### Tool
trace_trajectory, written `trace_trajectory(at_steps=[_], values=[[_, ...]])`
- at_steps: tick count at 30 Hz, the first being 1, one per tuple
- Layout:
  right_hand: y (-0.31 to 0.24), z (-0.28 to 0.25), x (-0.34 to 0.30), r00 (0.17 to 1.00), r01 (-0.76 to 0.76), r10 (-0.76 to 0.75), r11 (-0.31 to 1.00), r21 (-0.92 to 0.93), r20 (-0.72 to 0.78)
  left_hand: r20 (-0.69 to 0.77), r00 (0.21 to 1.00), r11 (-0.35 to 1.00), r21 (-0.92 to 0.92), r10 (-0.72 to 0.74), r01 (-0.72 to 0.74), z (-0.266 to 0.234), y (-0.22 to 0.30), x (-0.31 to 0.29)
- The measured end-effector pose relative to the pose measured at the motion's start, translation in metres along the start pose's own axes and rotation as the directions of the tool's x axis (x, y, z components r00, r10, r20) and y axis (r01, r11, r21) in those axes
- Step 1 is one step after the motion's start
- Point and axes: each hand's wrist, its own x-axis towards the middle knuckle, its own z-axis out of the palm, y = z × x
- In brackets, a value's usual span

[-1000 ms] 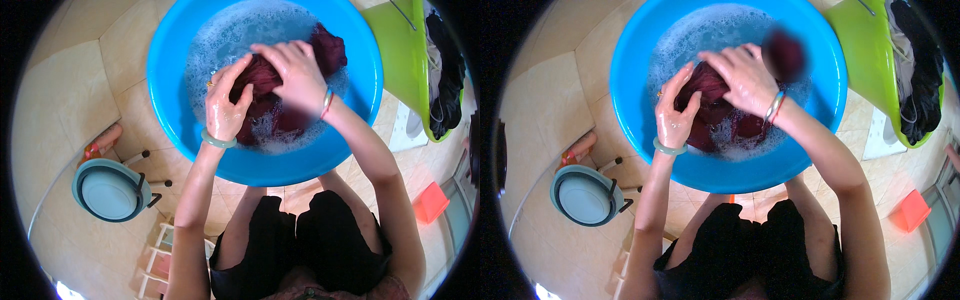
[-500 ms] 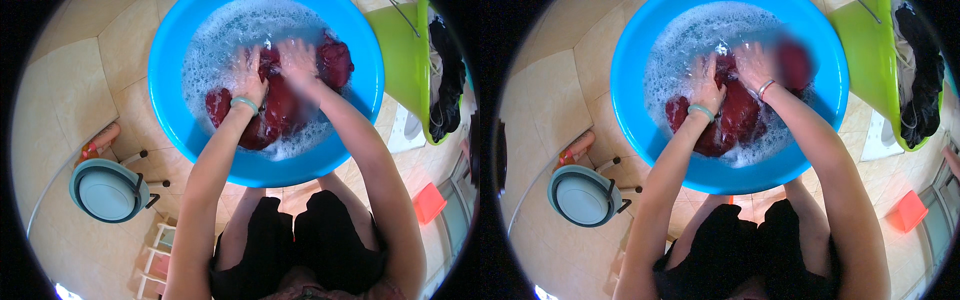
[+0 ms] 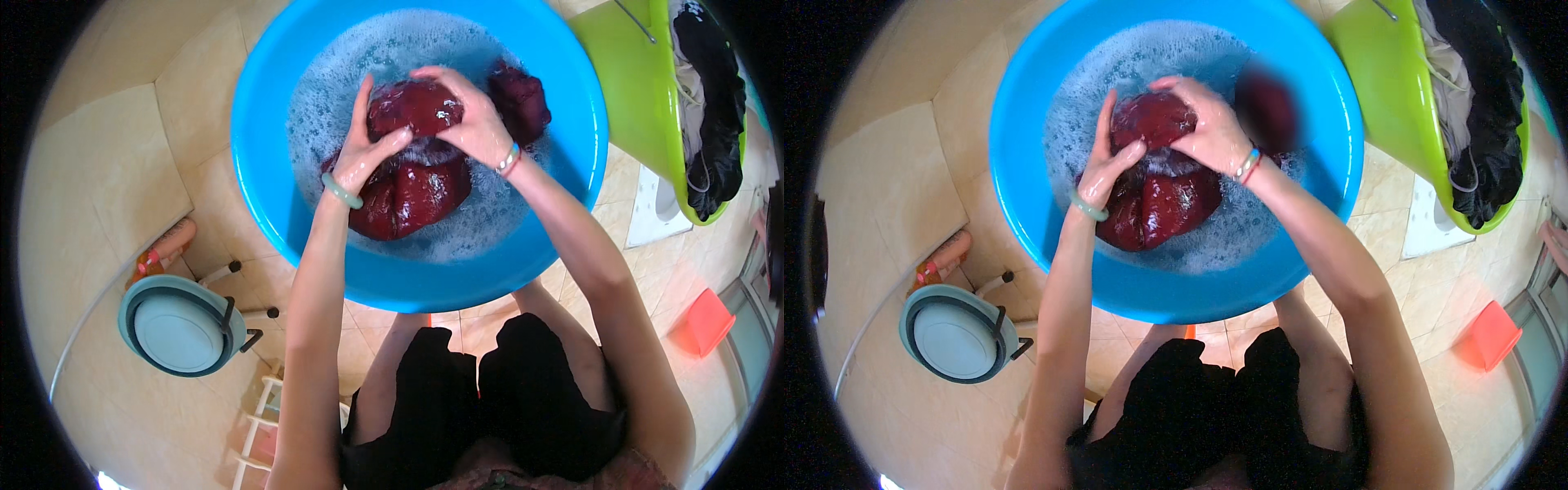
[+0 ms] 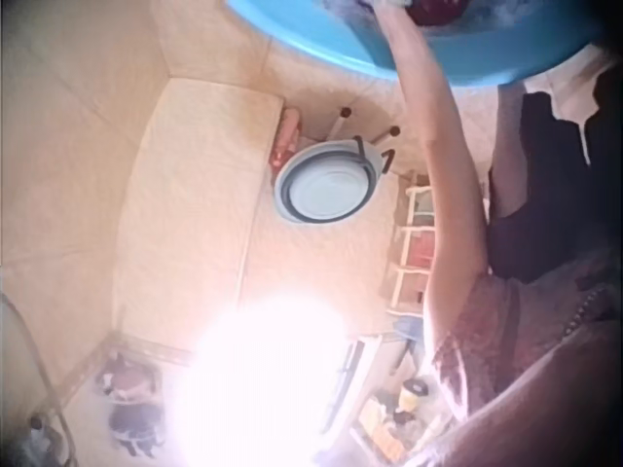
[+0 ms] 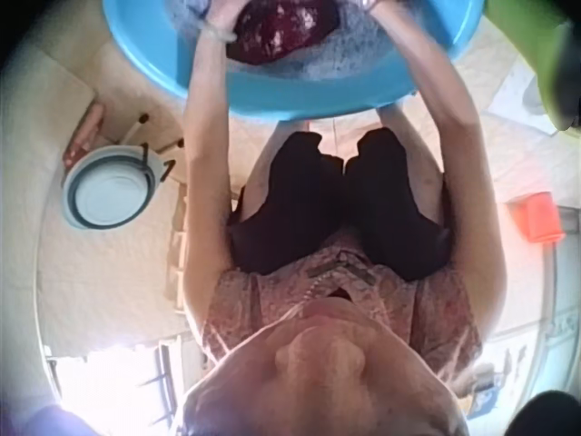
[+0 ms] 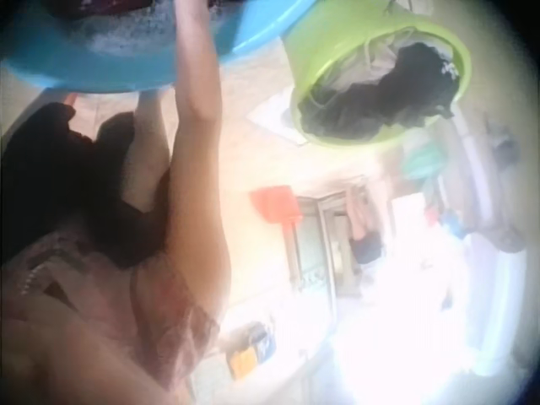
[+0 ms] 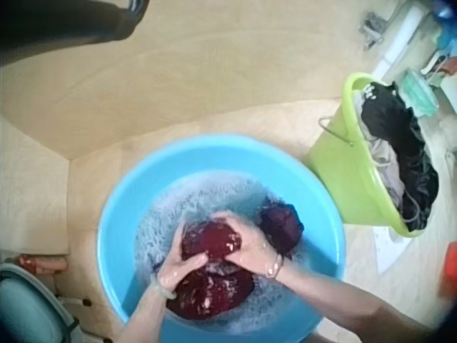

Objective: The person hand-washes a maroon garment in a blue basin filled with soapy water. They repeatedly scrub, squeeze, and rinse the fabric by hand. After washing, the person transfers the wet garment into a green bucket containing other clothes and then pours the soapy water from the blue basin into a floor drain.

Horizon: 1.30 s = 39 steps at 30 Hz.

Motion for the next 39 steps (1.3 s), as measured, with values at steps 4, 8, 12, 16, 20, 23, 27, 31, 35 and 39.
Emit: trace_trajectory(at_steps=[4,8,12,16,20,23,27,31,35,39], values=[[-0.072,0.005,-0.006,0.996,0.029,-0.053,0.959,0.281,0.077,0.045,0.977,0.976,-0.068,0.209,-0.206,0.003,0.021,-0.030],[-0.127,0.000,-0.018,0.999,0.001,-0.019,0.858,0.513,0.029,-0.042,0.924,0.925,0.042,0.379,-0.378,0.026,0.045,-0.060],[-0.166,-0.007,-0.022,0.999,-0.029,0.001,0.685,0.728,0.039,-0.196,0.895,0.916,0.042,0.400,-0.400,0.051,0.053,-0.083],[-0.198,0.013,-0.023,0.998,0.054,-0.053,0.755,0.654,-0.022,-0.553,0.831,0.912,-0.305,0.067,-0.276,0.062,0.052,-0.092],[-0.214,0.020,-0.015,1.000,0.023,-0.026,0.940,0.340,0.003,-0.561,0.822,0.928,-0.248,0.095,-0.276,0.055,0.044,-0.099],[-0.202,0.024,-0.012,0.995,-0.005,-0.053,0.834,0.552,0.089,-0.495,0.864,0.941,-0.241,0.092,-0.239,0.050,0.035,-0.105],[-0.158,-0.022,0.023,0.953,-0.111,-0.095,0.775,0.622,0.289,-0.156,0.967,0.944,-0.233,0.202,-0.235,0.048,0.038,-0.098],[-0.076,-0.036,0.036,0.957,-0.241,0.057,0.699,0.674,0.284,0.132,0.975,0.730,-0.682,0.178,-0.041,0.067,0.055,-0.063],[-0.059,0.009,0.025,0.915,-0.373,-0.082,0.196,0.907,0.394,0.288,0.918,0.571,-0.817,0.273,0.087,0.062,0.030,-0.063],[-0.070,0.013,0.018,0.883,-0.468,-0.099,-0.119,0.876,0.458,0.534,0.828,0.391,-0.808,0.170,0.441,0.073,0.019,-0.058]])
